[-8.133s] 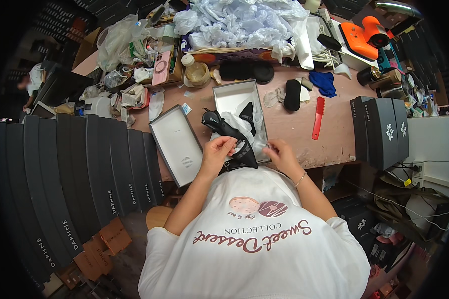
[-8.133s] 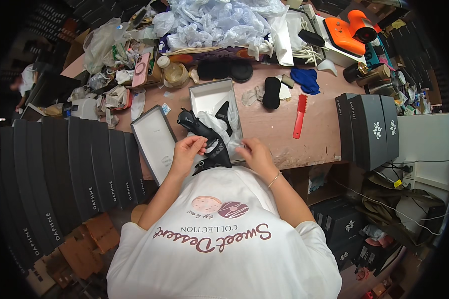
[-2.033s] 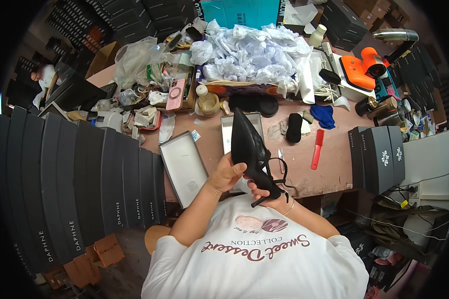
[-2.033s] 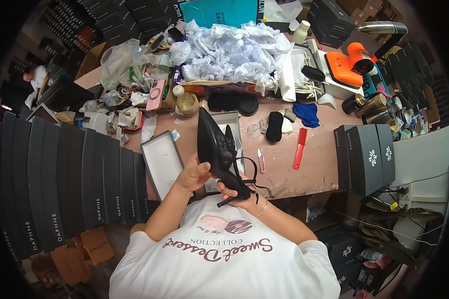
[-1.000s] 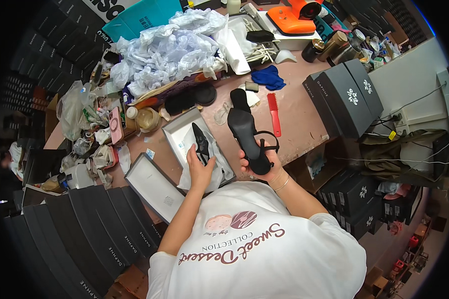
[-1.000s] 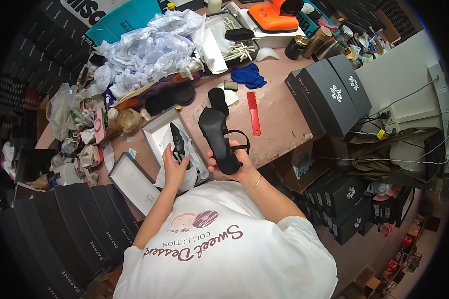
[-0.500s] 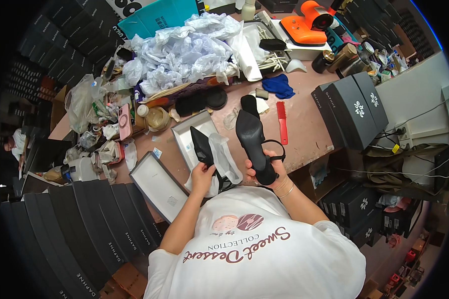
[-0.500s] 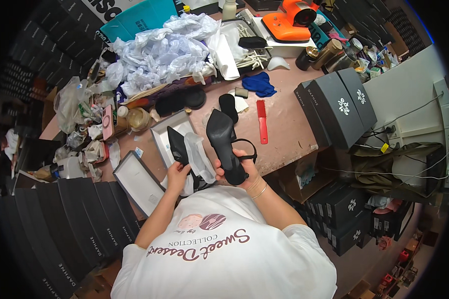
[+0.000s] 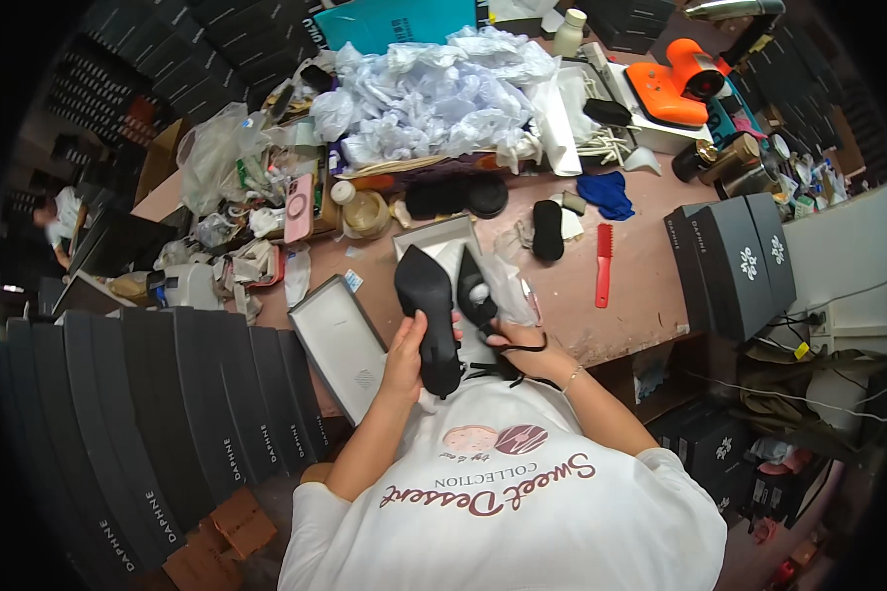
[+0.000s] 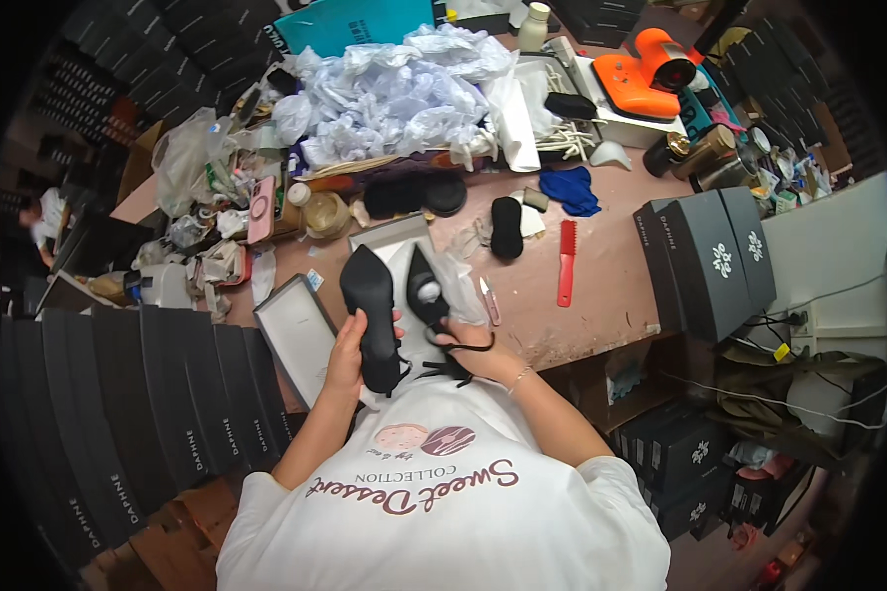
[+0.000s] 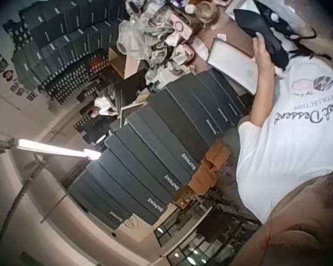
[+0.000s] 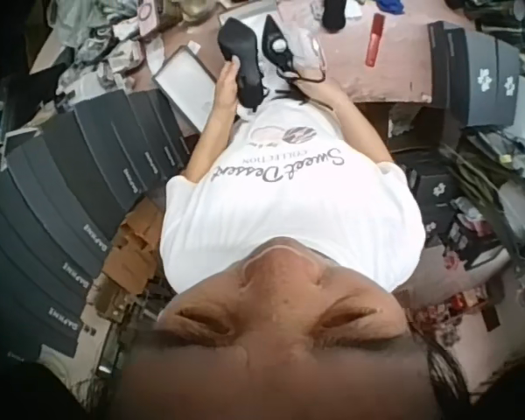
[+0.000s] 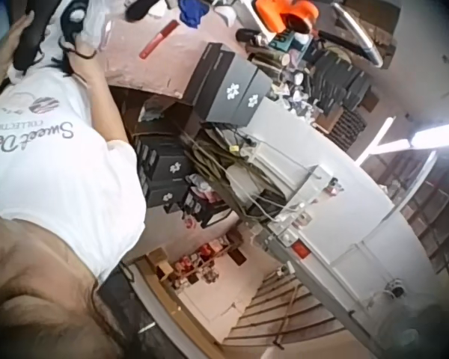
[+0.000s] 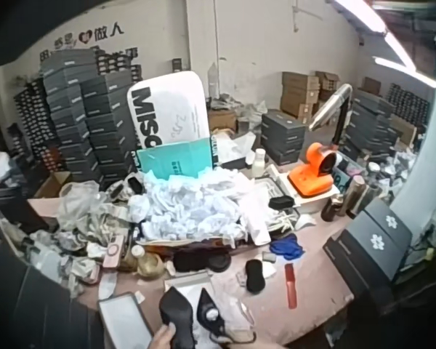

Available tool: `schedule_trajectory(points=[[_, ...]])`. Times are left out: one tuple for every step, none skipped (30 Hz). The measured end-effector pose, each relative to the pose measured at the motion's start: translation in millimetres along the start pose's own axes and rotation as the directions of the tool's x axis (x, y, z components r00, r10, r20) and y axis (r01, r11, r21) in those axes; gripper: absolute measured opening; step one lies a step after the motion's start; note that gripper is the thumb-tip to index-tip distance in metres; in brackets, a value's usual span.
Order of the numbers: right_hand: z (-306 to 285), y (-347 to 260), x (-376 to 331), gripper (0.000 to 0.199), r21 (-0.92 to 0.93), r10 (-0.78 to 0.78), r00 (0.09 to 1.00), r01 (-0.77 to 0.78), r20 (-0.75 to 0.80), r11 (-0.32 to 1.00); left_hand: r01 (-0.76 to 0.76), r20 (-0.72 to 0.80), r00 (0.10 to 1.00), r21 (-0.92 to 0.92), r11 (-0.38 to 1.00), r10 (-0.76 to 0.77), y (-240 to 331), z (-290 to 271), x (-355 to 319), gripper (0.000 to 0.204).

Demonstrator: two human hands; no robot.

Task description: Inspecting and packing high-heeled shoes into a box with protective materials.

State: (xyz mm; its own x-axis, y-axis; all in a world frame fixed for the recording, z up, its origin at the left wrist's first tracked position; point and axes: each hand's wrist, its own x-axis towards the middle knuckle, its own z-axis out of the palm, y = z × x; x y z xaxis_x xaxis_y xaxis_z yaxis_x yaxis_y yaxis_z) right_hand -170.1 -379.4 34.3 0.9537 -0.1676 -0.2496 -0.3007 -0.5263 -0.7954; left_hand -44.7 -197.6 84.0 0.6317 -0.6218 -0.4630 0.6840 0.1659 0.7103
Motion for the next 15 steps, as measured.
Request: schedule_trajectory(points=[[-6, -4, 4, 0.037, 0.052, 0.069, 0.995, -0.072, 0.067, 0.996, -0.009, -0.014, 1.000, -0.042, 0.999, 0.008, -2, 3, -3, 0.040], [-17, -3, 10, 0.036, 0.103, 0.128, 0.982, -0.143, 0.137, 0.984, -0.012, -0.020, 1.000, -0.061, 0.998, 0.010, -8, -1, -2, 0.042], [-28, 7, 19, 0.035, 0.103, 0.182, 0.983, -0.182, 0.009, 0.978, -0.007, -0.001, 1.000, -0.079, 0.997, 0.006, -9, -4, -4, 0.044], [-47, 15, 28, 0.038, 0.079, 0.184, 0.977, -0.176, -0.104, 0.981, -0.003, 0.016, 1.000, -0.099, 0.995, 0.005, -11, -4, -3, 0.046], [-66, 23, 42, 0.042, 0.057, 0.173, 0.962, -0.164, -0.209, 0.985, 0.002, -0.010, 1.000, -0.106, 0.994, -0.003, -10, 1, -5, 0.053], [-79, 35, 57, 0.045, -0.078, 0.104, 0.909, -0.148, -0.404, 0.986, 0.023, -0.006, 1.000, -0.119, 0.993, -0.024, -11, 2, -5, 0.055], [-87, 54, 76, 0.049, -0.213, 0.001, 0.823, -0.149, -0.569, 0.966, 0.037, -0.006, 0.999, -0.134, 0.990, -0.038, -12, 4, -5, 0.057], [-92, 77, 93, 0.056, -0.191, 0.055, 0.794, -0.212, -0.605, 0.959, 0.047, -0.006, 0.999, -0.147, 0.988, -0.048, -10, 6, -2, 0.059], [-90, 94, 108, 0.055, -0.171, 0.104, 0.774, -0.265, -0.624, 0.949, 0.030, -0.007, 0.999, -0.170, 0.985, -0.032, -10, 13, 0, 0.064], [-87, 107, 122, 0.054, -0.147, 0.153, 0.755, -0.315, -0.638, 0.938, 0.022, 0.009, 1.000, -0.152, 0.988, -0.021, -10, 17, 4, 0.066], [-82, 112, 129, 0.052, -0.183, 0.161, 0.766, -0.342, -0.622, 0.922, 0.029, -0.005, 1.000, -0.155, 0.988, -0.030, -10, 19, 6, 0.067], [-75, 119, 132, 0.051, -0.220, 0.169, 0.780, -0.366, -0.603, 0.904, 0.036, -0.024, 0.999, -0.158, 0.987, -0.040, -9, 19, 9, 0.068], [-68, 129, 136, 0.045, -0.200, 0.120, 0.735, -0.332, -0.667, 0.922, 0.047, 0.027, 0.999, -0.178, 0.983, -0.043, -11, 13, 14, 0.070], [-66, 121, 133, 0.043, -0.174, 0.049, 0.700, -0.243, -0.712, 0.954, -0.015, -0.066, 0.998, -0.165, 0.986, 0.004, -7, 21, 15, 0.071], [-64, 100, 129, 0.043, -0.066, 0.022, 0.744, -0.089, -0.667, 0.994, -0.024, -0.071, 0.997, -0.198, 0.980, 0.010, -3, 21, 17, 0.072]])
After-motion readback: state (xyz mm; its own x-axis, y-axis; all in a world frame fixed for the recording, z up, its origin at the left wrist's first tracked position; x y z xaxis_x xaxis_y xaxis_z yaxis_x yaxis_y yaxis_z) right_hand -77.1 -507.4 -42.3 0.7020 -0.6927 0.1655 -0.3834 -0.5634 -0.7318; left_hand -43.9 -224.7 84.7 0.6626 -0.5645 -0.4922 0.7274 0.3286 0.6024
